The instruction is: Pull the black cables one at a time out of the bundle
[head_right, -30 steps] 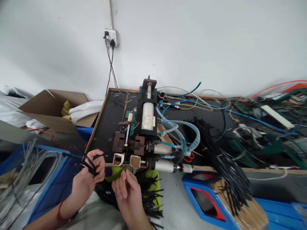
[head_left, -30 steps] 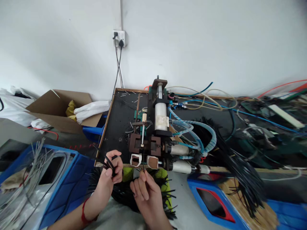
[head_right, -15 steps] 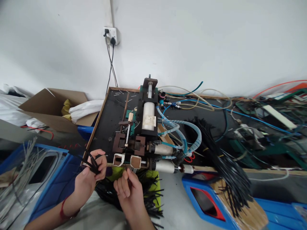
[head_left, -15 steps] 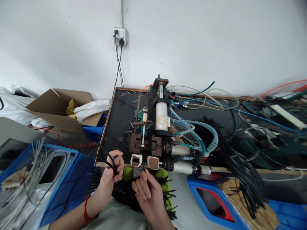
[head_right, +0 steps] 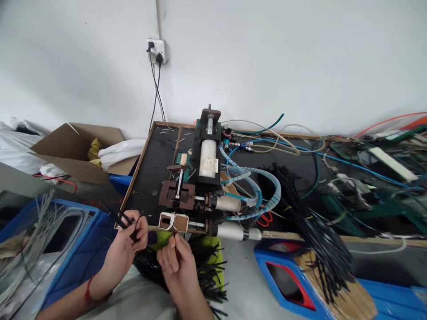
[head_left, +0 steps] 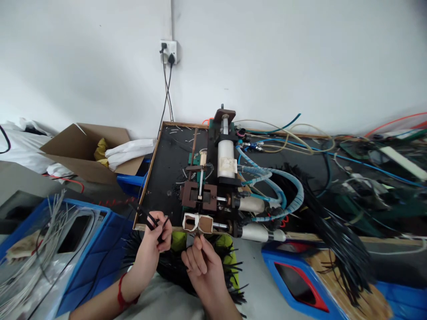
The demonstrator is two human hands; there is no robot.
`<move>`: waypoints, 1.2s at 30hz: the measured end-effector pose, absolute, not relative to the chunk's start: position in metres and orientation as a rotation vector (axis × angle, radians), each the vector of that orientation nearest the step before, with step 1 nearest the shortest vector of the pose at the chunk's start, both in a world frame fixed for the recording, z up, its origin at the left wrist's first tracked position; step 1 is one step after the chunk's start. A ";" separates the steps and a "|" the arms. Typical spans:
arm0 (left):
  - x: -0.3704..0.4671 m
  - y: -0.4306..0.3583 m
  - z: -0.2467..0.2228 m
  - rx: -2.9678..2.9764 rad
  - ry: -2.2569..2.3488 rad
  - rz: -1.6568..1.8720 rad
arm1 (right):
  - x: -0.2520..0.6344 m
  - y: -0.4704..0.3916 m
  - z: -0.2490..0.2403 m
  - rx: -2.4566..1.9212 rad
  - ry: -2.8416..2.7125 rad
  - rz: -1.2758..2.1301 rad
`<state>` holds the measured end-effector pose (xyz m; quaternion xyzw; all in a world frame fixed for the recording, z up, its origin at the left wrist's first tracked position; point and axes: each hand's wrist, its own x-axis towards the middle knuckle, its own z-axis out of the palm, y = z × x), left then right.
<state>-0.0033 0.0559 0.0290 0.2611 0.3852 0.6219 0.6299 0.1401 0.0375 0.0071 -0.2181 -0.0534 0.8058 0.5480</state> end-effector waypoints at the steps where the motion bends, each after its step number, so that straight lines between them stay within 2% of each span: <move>1: -0.004 0.055 0.027 0.608 0.909 1.424 | 0.139 0.037 0.007 -0.519 -0.136 1.908; 6: -0.005 0.046 0.018 0.686 1.042 1.378 | 0.137 0.038 0.001 -0.614 -0.255 1.827; 13: -0.004 0.039 0.021 0.865 1.123 1.421 | 0.146 0.031 -0.003 -1.167 -0.852 1.356; 17: 0.000 0.039 0.028 0.903 1.136 1.401 | 0.154 0.018 0.005 -1.249 -1.140 1.201; 22: 0.007 0.036 0.037 0.885 1.126 1.413 | 0.206 0.003 -0.005 -1.453 -1.503 1.174; 27: 0.011 0.035 0.039 1.033 1.109 1.344 | 0.261 -0.008 0.001 -1.878 -1.429 0.856; 30: 0.015 0.032 0.039 1.117 1.124 1.292 | 0.242 -0.001 0.031 -1.803 -1.419 0.754; 33: 0.019 0.028 0.040 1.214 1.099 1.230 | 0.195 0.014 0.056 -1.419 -1.387 0.968; 36: 0.018 0.026 0.041 1.309 1.062 1.160 | 0.156 0.027 0.058 -1.174 -1.279 1.060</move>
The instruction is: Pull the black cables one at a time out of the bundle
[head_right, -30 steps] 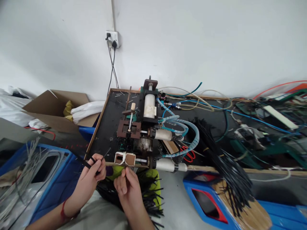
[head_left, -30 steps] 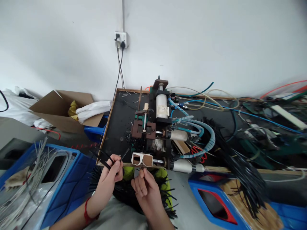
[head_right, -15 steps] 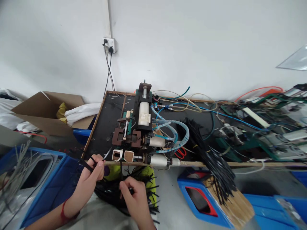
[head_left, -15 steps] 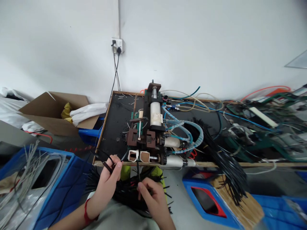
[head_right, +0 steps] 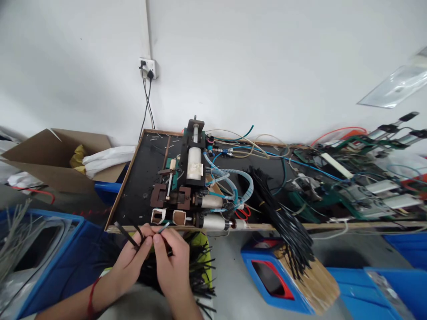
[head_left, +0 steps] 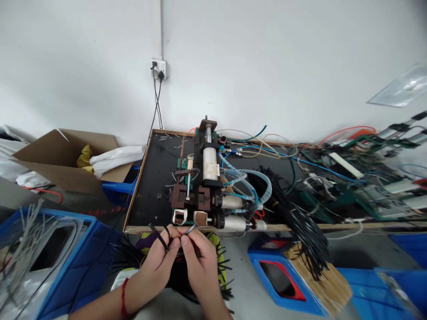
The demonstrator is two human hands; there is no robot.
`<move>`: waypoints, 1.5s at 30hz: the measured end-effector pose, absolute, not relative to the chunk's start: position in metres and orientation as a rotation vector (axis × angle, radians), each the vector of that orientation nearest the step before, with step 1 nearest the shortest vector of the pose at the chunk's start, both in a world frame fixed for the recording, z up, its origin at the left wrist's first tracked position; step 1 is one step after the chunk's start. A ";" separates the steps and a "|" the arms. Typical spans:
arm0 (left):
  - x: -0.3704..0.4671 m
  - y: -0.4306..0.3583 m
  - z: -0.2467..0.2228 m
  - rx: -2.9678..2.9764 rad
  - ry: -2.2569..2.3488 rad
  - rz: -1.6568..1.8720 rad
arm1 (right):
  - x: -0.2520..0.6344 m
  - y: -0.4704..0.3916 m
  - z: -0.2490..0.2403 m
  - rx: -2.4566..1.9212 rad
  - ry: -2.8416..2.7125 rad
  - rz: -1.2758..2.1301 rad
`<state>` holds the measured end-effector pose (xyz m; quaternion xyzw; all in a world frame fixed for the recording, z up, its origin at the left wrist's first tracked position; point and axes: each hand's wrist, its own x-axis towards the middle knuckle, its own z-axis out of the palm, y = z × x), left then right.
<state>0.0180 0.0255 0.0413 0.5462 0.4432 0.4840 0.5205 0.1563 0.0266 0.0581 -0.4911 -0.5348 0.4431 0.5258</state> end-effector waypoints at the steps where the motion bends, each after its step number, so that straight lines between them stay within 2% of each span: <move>1: 0.016 0.026 0.042 1.335 1.070 1.157 | 0.149 0.028 0.054 -1.134 -1.215 1.059; 5: 0.006 0.032 0.042 1.301 1.238 1.278 | 0.144 0.025 0.029 -1.089 -0.953 1.073; 13: 0.010 0.041 0.044 1.116 1.279 1.193 | 0.142 0.020 0.025 -1.187 -1.497 1.150; 20: 0.006 0.053 0.046 0.968 1.435 1.377 | 0.139 0.015 0.022 -0.993 -1.412 1.483; 26: 0.006 0.052 0.047 0.931 1.454 1.386 | 0.132 0.015 0.021 -0.948 -1.309 1.539; 31: 0.006 0.052 0.039 0.834 1.437 1.409 | 0.128 0.016 0.014 -0.761 -1.022 1.809; 38: 0.006 0.054 0.033 0.759 1.117 1.453 | 0.129 0.030 0.007 -0.491 -0.271 1.779; 45: 0.003 0.053 0.032 0.796 1.100 1.407 | 0.129 0.028 0.010 -0.430 -0.099 1.846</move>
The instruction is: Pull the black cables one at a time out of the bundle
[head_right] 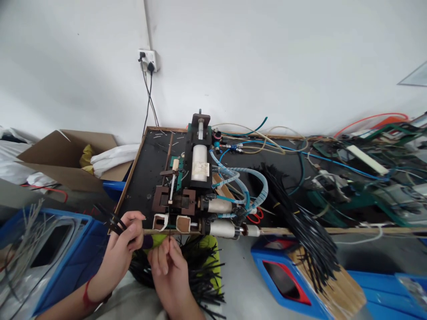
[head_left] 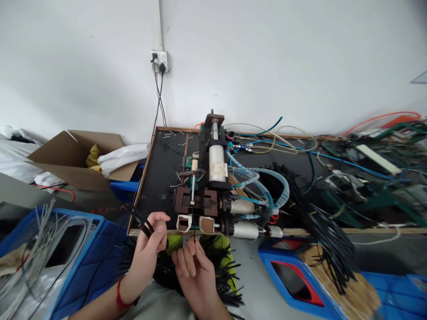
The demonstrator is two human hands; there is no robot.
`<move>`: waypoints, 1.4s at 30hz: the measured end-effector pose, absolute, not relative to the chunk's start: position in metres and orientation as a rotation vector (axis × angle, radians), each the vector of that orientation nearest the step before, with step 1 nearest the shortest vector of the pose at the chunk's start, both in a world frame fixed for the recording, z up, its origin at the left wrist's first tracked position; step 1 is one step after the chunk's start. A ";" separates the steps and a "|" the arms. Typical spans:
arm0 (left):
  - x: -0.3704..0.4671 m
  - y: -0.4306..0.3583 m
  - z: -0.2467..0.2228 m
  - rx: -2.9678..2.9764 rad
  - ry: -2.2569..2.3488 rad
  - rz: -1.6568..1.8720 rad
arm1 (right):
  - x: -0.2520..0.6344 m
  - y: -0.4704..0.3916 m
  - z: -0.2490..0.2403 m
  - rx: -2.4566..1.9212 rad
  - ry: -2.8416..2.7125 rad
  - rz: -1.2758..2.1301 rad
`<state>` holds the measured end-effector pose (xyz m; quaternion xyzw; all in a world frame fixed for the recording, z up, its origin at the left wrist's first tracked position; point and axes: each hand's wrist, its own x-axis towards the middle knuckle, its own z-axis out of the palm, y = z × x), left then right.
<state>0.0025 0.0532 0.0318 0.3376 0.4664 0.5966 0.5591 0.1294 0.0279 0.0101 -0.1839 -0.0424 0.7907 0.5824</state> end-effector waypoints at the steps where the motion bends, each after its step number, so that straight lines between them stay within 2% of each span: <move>1: 0.002 0.053 0.031 0.798 1.100 1.407 | 0.129 0.027 0.011 -0.429 -0.090 1.849; 25: 0.002 0.054 0.043 0.661 0.851 1.575 | 0.123 0.031 0.010 -0.376 -0.035 1.908; 36: -0.002 0.051 0.029 0.674 0.951 1.521 | 0.123 0.031 0.009 -0.398 -0.061 1.902; 42: -0.005 0.044 0.020 0.861 1.164 1.501 | 0.125 0.032 -0.001 -0.542 -0.275 1.765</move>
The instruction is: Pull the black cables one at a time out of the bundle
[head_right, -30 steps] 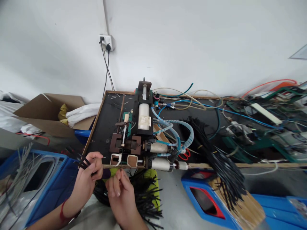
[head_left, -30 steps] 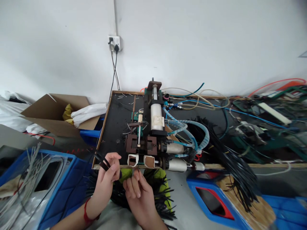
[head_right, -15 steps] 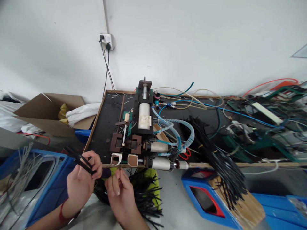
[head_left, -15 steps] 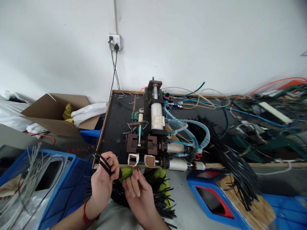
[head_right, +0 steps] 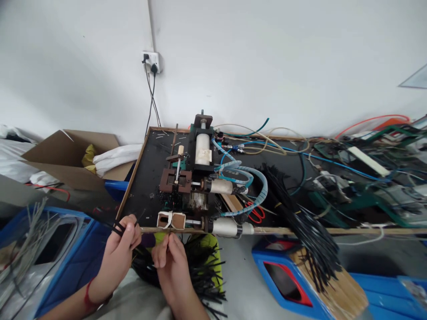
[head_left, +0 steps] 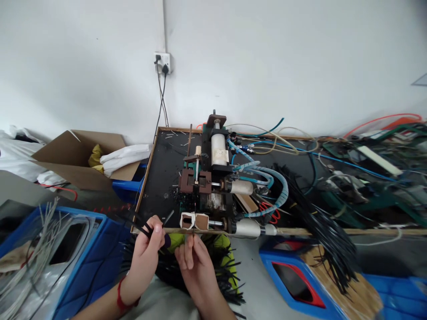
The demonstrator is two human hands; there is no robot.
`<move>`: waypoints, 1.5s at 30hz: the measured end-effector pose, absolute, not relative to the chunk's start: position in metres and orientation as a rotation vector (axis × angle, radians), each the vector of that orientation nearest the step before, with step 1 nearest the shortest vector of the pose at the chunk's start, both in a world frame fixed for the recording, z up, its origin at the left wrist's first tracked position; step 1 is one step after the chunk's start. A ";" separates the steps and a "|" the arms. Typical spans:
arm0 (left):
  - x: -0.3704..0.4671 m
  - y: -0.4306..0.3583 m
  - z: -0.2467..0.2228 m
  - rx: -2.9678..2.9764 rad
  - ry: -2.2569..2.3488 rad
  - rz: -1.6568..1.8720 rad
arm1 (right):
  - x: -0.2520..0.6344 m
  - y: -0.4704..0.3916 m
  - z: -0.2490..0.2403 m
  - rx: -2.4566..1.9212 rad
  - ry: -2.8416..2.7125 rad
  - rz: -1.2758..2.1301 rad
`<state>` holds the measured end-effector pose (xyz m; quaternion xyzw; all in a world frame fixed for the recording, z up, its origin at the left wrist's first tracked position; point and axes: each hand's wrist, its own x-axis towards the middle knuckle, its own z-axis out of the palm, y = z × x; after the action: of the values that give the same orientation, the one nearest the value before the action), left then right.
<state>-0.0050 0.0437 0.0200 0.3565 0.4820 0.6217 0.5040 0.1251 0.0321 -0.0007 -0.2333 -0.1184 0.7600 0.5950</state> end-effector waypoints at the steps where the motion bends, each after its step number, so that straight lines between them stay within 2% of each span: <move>1: -0.006 0.043 0.020 0.902 1.200 1.496 | 0.127 0.031 -0.001 -0.598 -0.345 1.721; 7: -0.008 0.039 0.024 1.080 1.333 1.398 | 0.145 0.007 0.006 -0.886 -1.306 1.449; 10: -0.008 0.037 0.027 1.071 1.345 1.380 | 0.169 -0.003 -0.008 -1.157 -1.622 1.253; 14: -0.006 0.036 0.030 1.077 1.354 1.361 | 0.218 -0.009 -0.032 -1.734 -1.612 0.897; 18: 0.001 0.036 0.039 1.142 1.360 1.352 | 0.222 -0.010 -0.009 -1.779 -1.445 0.720; 22: 0.012 0.035 0.045 1.205 1.274 1.304 | 0.174 -0.001 0.034 -1.340 -1.268 1.001; 25: 0.015 0.032 0.043 1.306 1.195 1.174 | 0.149 0.009 0.046 -1.165 -1.117 1.092; 29: 0.009 0.026 0.035 1.363 1.171 1.074 | 0.147 0.015 0.040 -1.044 -1.101 1.086; 32: 0.006 0.025 0.032 1.265 1.126 1.186 | 0.150 0.013 0.033 -1.053 -1.108 1.044; 36: 0.006 0.035 0.041 1.190 1.190 1.266 | 0.150 0.010 0.025 -1.135 -1.422 1.058; 42: 0.000 0.051 0.042 1.078 1.301 1.256 | 0.154 0.009 0.022 -1.085 -1.449 1.439; 45: -0.002 0.055 0.035 0.954 1.255 1.317 | 0.152 0.008 0.017 -0.953 -1.209 1.602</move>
<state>-0.0016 0.0548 0.0351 0.3973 0.5230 0.5487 0.5173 0.1515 0.0077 0.0169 -0.3844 -0.4876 0.6462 0.4437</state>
